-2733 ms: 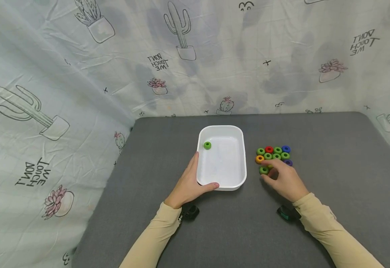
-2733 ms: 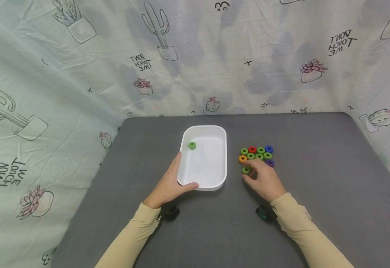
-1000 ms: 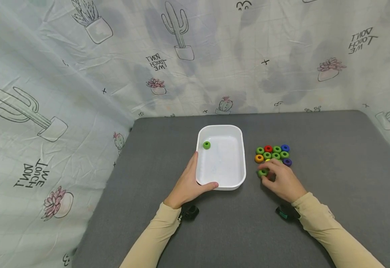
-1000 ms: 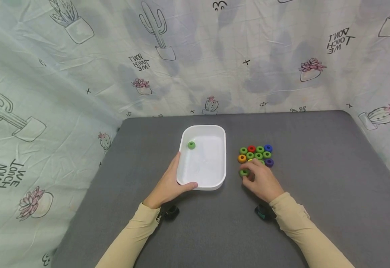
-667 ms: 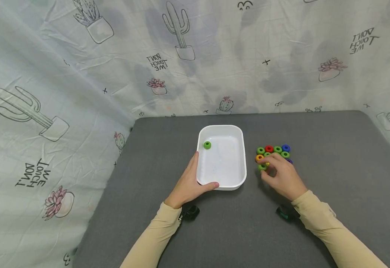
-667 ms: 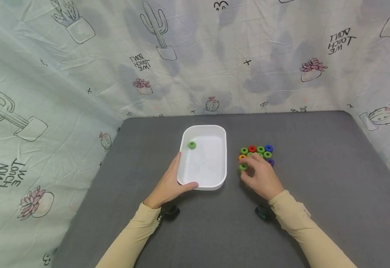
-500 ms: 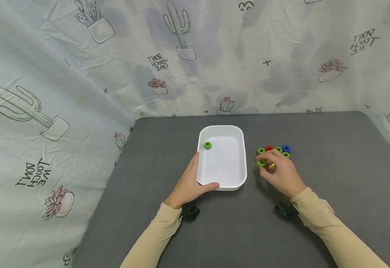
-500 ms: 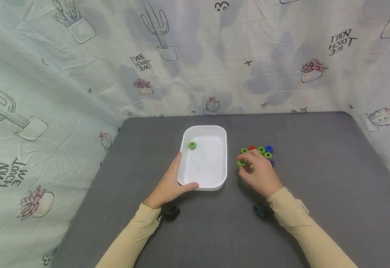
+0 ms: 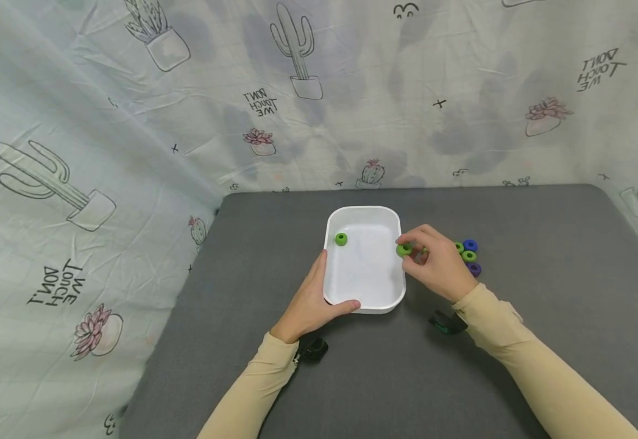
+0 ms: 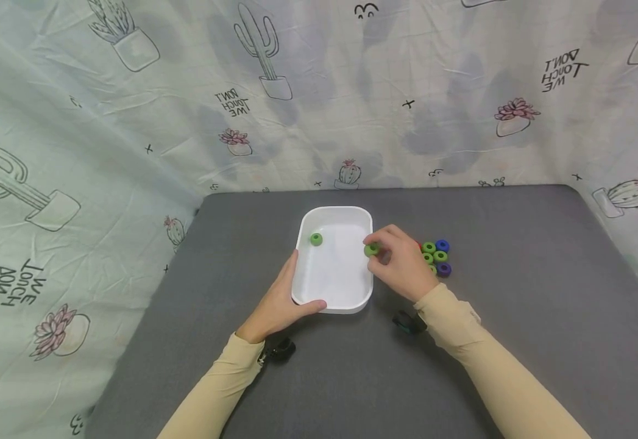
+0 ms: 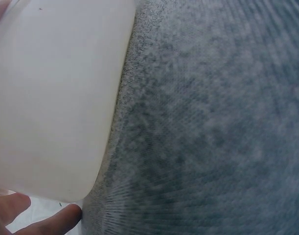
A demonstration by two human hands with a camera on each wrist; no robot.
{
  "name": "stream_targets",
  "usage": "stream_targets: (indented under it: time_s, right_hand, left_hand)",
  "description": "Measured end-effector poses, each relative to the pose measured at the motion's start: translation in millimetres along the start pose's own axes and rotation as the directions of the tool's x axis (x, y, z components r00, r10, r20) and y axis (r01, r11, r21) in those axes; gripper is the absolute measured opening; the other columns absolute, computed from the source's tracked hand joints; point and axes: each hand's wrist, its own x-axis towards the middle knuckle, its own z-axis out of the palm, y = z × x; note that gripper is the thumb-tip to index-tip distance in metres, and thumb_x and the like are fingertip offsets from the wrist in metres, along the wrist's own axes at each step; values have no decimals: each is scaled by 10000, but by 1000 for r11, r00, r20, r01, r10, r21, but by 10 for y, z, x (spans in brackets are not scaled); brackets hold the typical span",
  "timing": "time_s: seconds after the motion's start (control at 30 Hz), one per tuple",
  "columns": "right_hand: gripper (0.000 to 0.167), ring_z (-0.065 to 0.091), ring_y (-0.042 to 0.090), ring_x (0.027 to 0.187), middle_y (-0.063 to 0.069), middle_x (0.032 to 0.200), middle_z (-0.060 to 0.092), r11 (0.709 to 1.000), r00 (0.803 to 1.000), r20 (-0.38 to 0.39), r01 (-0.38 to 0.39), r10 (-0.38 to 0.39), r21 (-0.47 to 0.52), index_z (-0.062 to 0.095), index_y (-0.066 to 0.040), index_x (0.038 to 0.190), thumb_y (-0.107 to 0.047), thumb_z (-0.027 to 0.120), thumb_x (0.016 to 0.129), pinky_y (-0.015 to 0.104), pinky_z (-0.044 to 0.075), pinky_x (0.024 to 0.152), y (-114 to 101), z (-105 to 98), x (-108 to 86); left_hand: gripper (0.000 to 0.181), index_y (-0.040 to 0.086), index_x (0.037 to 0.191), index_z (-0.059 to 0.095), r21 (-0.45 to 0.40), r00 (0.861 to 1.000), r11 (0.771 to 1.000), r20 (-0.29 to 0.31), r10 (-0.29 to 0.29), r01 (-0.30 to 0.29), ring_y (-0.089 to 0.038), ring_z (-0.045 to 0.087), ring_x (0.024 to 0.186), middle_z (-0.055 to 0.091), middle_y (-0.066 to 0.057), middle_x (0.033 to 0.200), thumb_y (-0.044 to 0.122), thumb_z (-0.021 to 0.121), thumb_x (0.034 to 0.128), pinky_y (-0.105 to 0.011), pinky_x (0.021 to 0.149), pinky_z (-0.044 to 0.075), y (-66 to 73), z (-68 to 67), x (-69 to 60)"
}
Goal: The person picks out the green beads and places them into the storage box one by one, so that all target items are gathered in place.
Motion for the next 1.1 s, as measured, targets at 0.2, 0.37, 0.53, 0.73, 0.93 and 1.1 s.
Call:
stream_targets:
  time_s: [0.2,0.37,0.53,0.73,0.93,1.1]
  right_hand:
    - [306,558,152,711,62,1003,633,1000,1000,11,19,-19,1,733,-66,1115,58,676,841,275,488,640,-47,53,144]
    - [300,606,194,754,77,1023,640,1000,999,21,25,-25,-14,729,-75,1110,53,665,847,320,505,666,-69,90,278]
    - [271,662,208,820,88,1061,653,1000,999,44,5,-5,-13,726,-68,1117,21,665,868,353,530,700,-107,144,429]
    - [277,666,235,875,98,1124,644,996,992,103,-81,77,31,718,-60,1165,-21,658,897,392,544,738,-123,255,623]
    - [316,657,286,933,140,1180,642,991,981,158,-125,116,48,699,-10,1227,-17,648,915,413,537,803,-99,399,788]
    - [319,644,306,960,140,1203,644,985,971,184,-162,150,54,693,-16,1244,-35,686,925,425,541,831,-103,501,907]
  left_hand:
    - [1268,346,1678,-16,-34,1000,999,-11,29,-29,-221,356,1513,149,11,1748,505,885,800,-516,1141,417,4,6,15]
    - [1272,254,1695,6,-40,1000,999,-10,17,-18,-207,335,1525,130,19,1753,501,881,806,-532,1143,413,-8,8,19]
    - [1276,240,1696,4,-37,1000,999,-7,1,-1,-192,305,1544,114,28,1756,492,884,807,-534,1161,396,-9,8,14]
    - [1270,250,1694,3,-35,1000,999,-10,24,-25,-225,345,1520,135,4,1751,470,888,809,-539,1142,411,1,2,17]
    - [1261,320,1676,-43,-8,1000,1000,-2,14,-14,-242,299,1556,115,-23,1757,503,866,823,-535,1171,385,-2,7,10]
    - [1271,233,1690,-25,4,1000,1000,3,-12,12,-206,241,1584,95,-37,1762,536,853,823,-538,1198,354,10,4,0]
